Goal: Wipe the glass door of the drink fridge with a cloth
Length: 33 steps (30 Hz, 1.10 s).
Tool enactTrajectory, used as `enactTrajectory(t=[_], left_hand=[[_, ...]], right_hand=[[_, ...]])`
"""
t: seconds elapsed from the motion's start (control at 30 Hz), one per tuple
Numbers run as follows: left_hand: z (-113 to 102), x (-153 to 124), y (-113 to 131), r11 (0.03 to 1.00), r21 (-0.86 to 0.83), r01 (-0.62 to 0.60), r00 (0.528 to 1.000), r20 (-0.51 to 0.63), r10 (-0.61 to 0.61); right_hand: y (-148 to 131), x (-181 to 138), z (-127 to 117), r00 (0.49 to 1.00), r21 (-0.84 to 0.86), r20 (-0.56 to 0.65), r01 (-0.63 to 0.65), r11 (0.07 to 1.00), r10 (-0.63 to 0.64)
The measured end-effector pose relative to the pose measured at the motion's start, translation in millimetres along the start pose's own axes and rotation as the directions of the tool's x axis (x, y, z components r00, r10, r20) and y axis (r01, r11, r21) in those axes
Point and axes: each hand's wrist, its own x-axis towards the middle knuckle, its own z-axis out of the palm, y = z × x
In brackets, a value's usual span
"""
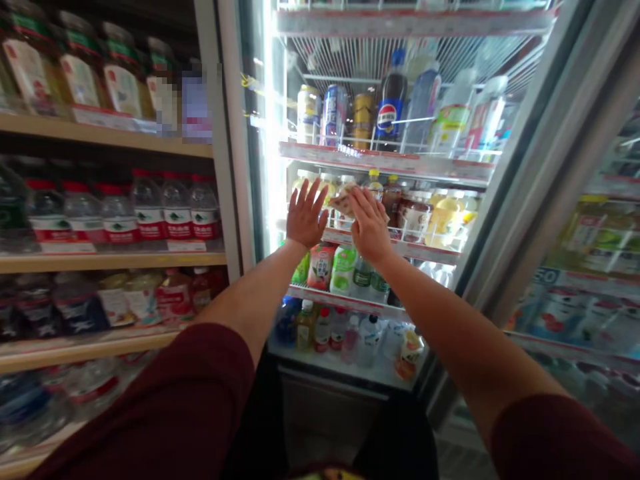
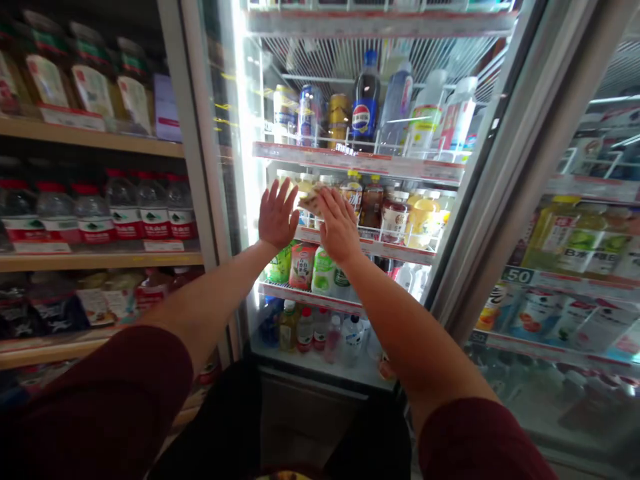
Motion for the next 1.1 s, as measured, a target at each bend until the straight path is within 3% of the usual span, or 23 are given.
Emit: enactTrajectory(t=[0.13, 0.27, 0.37, 0.47, 0.6, 0.7, 0.8, 0.87, 1.0, 1.1], left_hand=[[-1, -2, 22, 0.999, -0.050, -0.007, 0.999, -0.053, 0.004], [3, -7, 64, 0.953, -0.172, -0.250, 0.968, -0.017, 0.251], [12, -6, 83, 0.918, -0.222, -0.328, 0.940, 0.023, 0.341], [22, -6, 83, 0.889, -0.242, -0.388, 0.916, 0.004, 0.401], [26, -17, 72, 0.879, -0.149, -0.452, 0.889, -0.002, 0.457], [22, -26, 67, 0.888, -0.057, -0.457, 0.887, 0.042, 0.460], [12, -16, 61, 0.866, -0.013, -0.500, 0.861, 0.102, 0.498], [5, 4, 56, 0.869, -0.038, -0.493, 0.861, 0.127, 0.493], [-2, 51, 47, 0.957, -0.020, -0.288, 0.954, 0.082, 0.289], [2, 50, 48, 0.980, 0.013, -0.199, 0.979, 0.057, 0.198]], right_hand=[[-8, 10, 7, 0.998, 0.015, -0.025, -0.051, 0.999, 0.052], [-12, 6, 10, 0.997, 0.048, 0.006, -0.072, 0.996, 0.072], [-2, 1, 2, 0.997, 0.052, 0.056, -0.058, 0.997, 0.055], [19, -9, -19, 0.994, 0.004, 0.103, 0.037, 0.999, -0.037], [66, -34, -60, 0.974, -0.147, 0.146, 0.192, 0.970, -0.171], [100, -55, -81, 0.978, -0.280, 0.064, 0.211, 0.937, -0.201], [114, -70, -84, 0.981, -0.366, 0.006, 0.185, 0.912, -0.196], [114, -75, -81, 0.985, -0.385, -0.008, 0.156, 0.910, -0.172], [109, -77, -77, 0.991, -0.373, -0.012, 0.117, 0.920, -0.131], [107, -78, -76, 0.997, -0.350, 0.002, 0.073, 0.934, -0.077]])
